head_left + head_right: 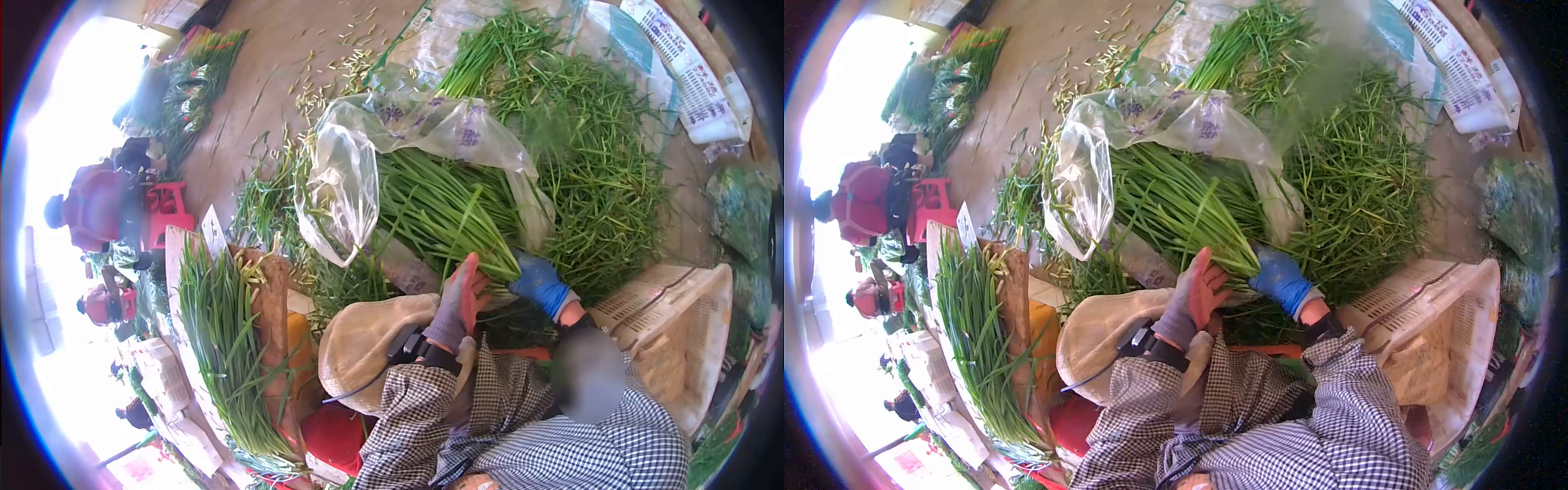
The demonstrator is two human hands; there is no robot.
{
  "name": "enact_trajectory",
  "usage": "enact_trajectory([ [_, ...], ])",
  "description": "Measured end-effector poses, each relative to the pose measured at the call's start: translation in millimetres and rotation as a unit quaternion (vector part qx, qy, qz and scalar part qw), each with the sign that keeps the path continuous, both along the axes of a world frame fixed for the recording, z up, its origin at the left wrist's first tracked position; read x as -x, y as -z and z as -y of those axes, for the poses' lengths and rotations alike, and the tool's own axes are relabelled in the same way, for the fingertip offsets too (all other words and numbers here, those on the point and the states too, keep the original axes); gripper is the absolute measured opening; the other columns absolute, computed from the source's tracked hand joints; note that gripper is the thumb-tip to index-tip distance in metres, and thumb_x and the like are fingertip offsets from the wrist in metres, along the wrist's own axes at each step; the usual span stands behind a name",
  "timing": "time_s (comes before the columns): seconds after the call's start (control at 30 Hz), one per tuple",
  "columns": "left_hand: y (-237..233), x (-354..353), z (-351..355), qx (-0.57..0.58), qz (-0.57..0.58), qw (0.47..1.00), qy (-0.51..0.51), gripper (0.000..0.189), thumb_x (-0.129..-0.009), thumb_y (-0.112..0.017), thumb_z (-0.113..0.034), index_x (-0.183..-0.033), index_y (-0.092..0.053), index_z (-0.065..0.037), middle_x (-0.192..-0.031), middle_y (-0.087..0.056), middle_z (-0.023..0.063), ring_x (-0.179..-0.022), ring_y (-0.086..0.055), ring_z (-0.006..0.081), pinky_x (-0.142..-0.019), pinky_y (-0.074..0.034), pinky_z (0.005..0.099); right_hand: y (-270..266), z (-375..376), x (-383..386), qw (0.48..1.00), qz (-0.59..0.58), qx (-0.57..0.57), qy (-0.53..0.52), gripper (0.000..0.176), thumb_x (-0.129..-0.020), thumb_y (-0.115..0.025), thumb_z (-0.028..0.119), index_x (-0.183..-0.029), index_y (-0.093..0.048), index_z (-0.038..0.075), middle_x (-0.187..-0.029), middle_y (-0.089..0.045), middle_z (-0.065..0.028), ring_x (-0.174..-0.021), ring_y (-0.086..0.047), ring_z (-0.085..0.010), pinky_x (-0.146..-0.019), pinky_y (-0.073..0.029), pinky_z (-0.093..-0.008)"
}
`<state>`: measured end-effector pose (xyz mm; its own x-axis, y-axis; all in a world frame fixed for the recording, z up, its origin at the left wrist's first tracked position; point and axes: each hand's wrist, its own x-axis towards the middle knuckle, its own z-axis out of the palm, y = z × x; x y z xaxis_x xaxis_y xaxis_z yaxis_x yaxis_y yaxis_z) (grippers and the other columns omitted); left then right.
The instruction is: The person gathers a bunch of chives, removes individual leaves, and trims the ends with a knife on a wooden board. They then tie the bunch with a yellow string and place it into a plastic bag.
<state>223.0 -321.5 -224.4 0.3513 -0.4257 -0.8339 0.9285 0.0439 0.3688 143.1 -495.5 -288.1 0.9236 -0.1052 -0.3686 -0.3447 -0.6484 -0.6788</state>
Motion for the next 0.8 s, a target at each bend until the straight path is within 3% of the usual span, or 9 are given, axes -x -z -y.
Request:
enact_trajectory([
  [0.17,12,-3,-2,-0.028,-0.019,0.999,-0.015,0.084,-0.092,-0.056,-0.051,-0.15,-0.018,-0.002,-0.153,-0.025,0.0231,-0.141,-0.028,0.036,-0.113,-0.023,0.0525,29,-14,-4,0.992,-0.009,-0.116,0.052,0.066,-0.068,-0.073,0.021,-0.129,-0.052,0.009,-0.102,-0.067,-0.0208,-0.088,-0.065,-0.0397,-0.077,-0.053,-0.0423],
  [0.23,15,-5,-5,-0.012,-0.03,0.999,-0.026,0.082,-0.093,-0.057,-0.047,-0.15,-0.018,-0.001,-0.152,-0.026,0.0239,-0.14,-0.028,0.0363,-0.113,-0.024,0.0517,14,-23,-7,0.937,-0.122,-0.29,0.153,0.069,-0.068,-0.075,0.023,-0.132,-0.051,0.009,-0.105,-0.068,-0.019,-0.09,-0.066,-0.0359,-0.077,-0.053,-0.0393],
  [0.27,15,-3,-5,-0.04,-0.032,0.998,-0.039,0.08,-0.093,-0.057,-0.047,-0.149,-0.022,-0.001,-0.152,-0.028,0.0236,-0.14,-0.028,0.0362,-0.113,-0.025,0.0509,38,-26,2,0.955,-0.026,-0.258,0.148,0.072,-0.068,-0.077,0.024,-0.133,-0.05,0.009,-0.106,-0.069,-0.018,-0.092,-0.068,-0.0327,-0.078,-0.053,-0.0379],
  [0.37,22,-2,-8,-0.057,-0.044,0.996,-0.059,0.074,-0.093,-0.058,-0.043,-0.147,-0.026,-0.003,-0.148,-0.035,0.0227,-0.136,-0.035,0.0359,-0.11,-0.031,0.0487,53,-24,0,0.966,0.023,-0.204,0.157,0.069,-0.067,-0.078,0.024,-0.13,-0.053,0.009,-0.104,-0.068,-0.0194,-0.092,-0.067,-0.035,-0.078,-0.053,-0.04],
  [0.4,30,1,-9,-0.055,-0.045,0.996,-0.06,0.074,-0.093,-0.058,-0.043,-0.147,-0.026,-0.003,-0.148,-0.035,0.0227,-0.136,-0.035,0.0359,-0.11,-0.031,0.0487,47,-19,-4,0.967,0.021,-0.201,0.156,0.069,-0.067,-0.078,0.024,-0.13,-0.053,0.009,-0.104,-0.068,-0.0194,-0.092,-0.067,-0.035,-0.078,-0.053,-0.04],
  [0.47,50,6,-13,-0.027,-0.007,0.999,-0.036,0.07,-0.092,-0.059,-0.039,-0.146,-0.029,-0.005,-0.141,-0.043,0.0217,-0.13,-0.043,0.035,-0.104,-0.037,0.0474,23,-3,-17,0.998,0.001,0.027,0.062,0.065,-0.066,-0.077,0.024,-0.126,-0.056,0.009,-0.101,-0.067,-0.0204,-0.09,-0.065,-0.0379,-0.077,-0.053,-0.0423],
  [0.6,55,-4,-8,-0.077,-0.003,0.996,0.053,0.07,-0.089,-0.061,-0.037,-0.145,-0.03,-0.008,-0.135,-0.047,0.0208,-0.124,-0.048,0.0354,-0.099,-0.04,0.0504,-11,17,-29,0.998,0.018,0.055,0.015,0.061,-0.066,-0.076,0.023,-0.123,-0.058,0.009,-0.094,-0.068,-0.0198,-0.087,-0.064,-0.0406,-0.077,-0.052,-0.0446],
  [0.7,49,-18,-11,-0.097,-0.077,0.992,0.015,0.081,-0.087,-0.063,-0.045,-0.149,-0.024,-0.011,-0.141,-0.041,0.0238,-0.128,-0.044,0.0395,-0.101,-0.037,0.0558,-70,39,-32,0.997,0.034,0.07,-0.001,0.059,-0.066,-0.075,0.019,-0.122,-0.059,0.009,-0.089,-0.068,-0.0187,-0.082,-0.066,-0.0383,-0.074,-0.053,-0.0434],
  [0.8,59,-21,-18,-0.099,-0.124,0.987,-0.032,0.094,-0.086,-0.058,-0.061,-0.154,-0.008,-0.019,-0.151,-0.024,0.0293,-0.136,-0.03,0.0468,-0.107,-0.029,0.0607,-121,79,-22,0.977,0.122,0.166,0.053,0.053,-0.066,-0.076,0.015,-0.117,-0.062,0.009,-0.087,-0.069,-0.0173,-0.078,-0.068,-0.0333,-0.07,-0.054,-0.0392],
])
